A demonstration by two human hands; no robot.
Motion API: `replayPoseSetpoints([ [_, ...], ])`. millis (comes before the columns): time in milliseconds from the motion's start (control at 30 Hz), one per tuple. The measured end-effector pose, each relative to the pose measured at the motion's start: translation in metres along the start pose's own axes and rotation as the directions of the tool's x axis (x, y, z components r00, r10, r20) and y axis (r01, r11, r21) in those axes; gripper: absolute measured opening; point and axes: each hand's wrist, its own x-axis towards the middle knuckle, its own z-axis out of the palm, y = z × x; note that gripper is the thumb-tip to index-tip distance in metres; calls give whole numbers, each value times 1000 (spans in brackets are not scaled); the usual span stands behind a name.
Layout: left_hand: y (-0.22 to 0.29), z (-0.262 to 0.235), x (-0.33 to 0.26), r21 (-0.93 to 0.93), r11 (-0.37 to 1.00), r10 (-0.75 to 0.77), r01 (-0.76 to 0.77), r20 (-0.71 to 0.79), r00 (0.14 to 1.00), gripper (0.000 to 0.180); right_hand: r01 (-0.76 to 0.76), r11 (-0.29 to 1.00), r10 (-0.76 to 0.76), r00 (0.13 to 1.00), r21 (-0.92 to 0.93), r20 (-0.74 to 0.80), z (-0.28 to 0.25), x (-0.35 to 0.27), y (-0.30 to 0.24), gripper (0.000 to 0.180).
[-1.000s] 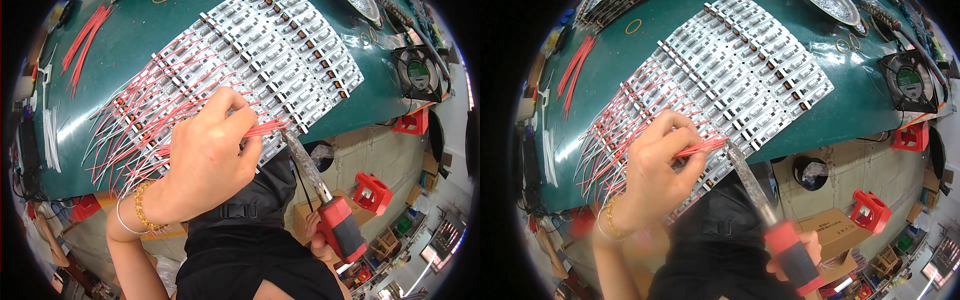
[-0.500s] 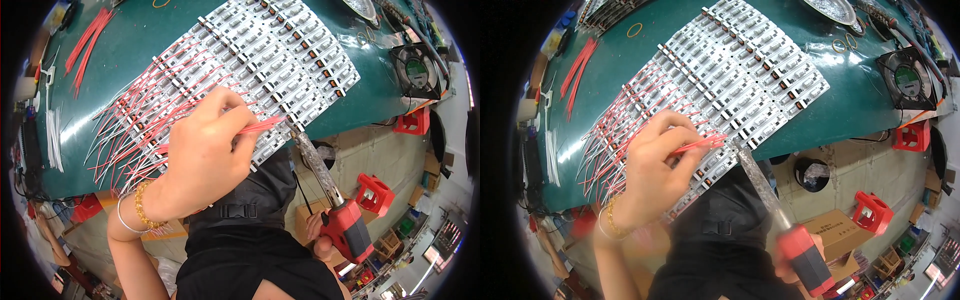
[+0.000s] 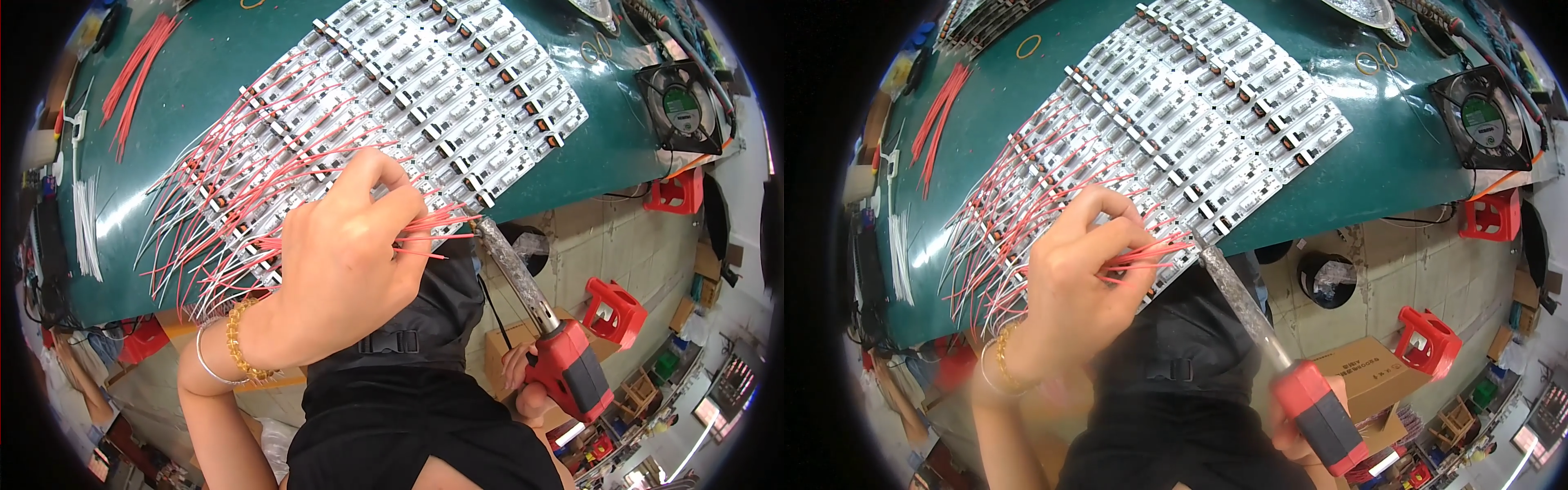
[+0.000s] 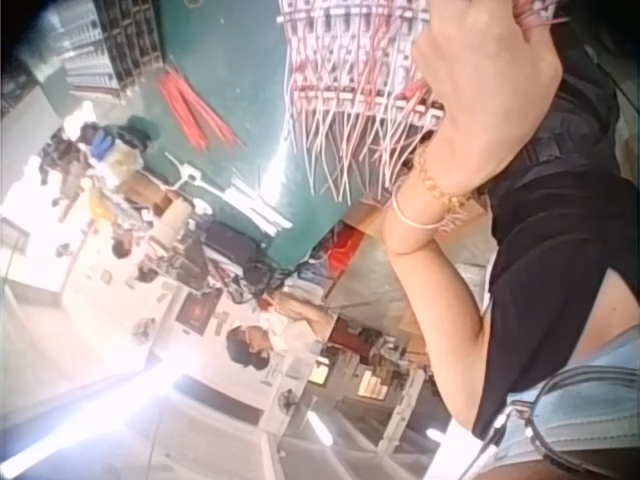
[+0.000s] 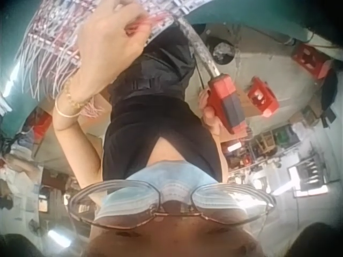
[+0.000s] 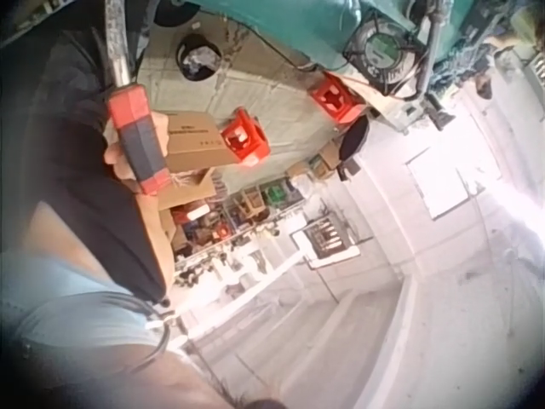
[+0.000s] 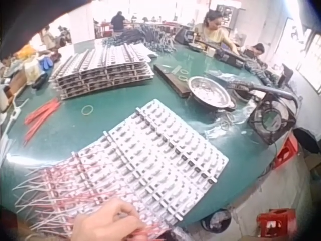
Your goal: The person solders bundles of white and red wires onto an array of circuit boards using a soldering gun.
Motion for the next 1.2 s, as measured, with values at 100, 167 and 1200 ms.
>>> replayPoseSetpoints([
  [100, 0, -3, 1, -11, 1000, -5, 5, 5, 1000, 11, 109, 994, -100, 962, 21, -253, 13, -10, 13, 32],
  [167, 0, -2, 0, -18, 1000, -9, 9, 4, 1000, 11, -38, 999, 39, 987, 10, -157, 9, -9, 1, 25],
  [1200, 13, 3, -2, 18, 999, -27, 26, 46, 999, 9, 52, 974, -18, 988, 220, -152, 8, -15, 13, 66],
])
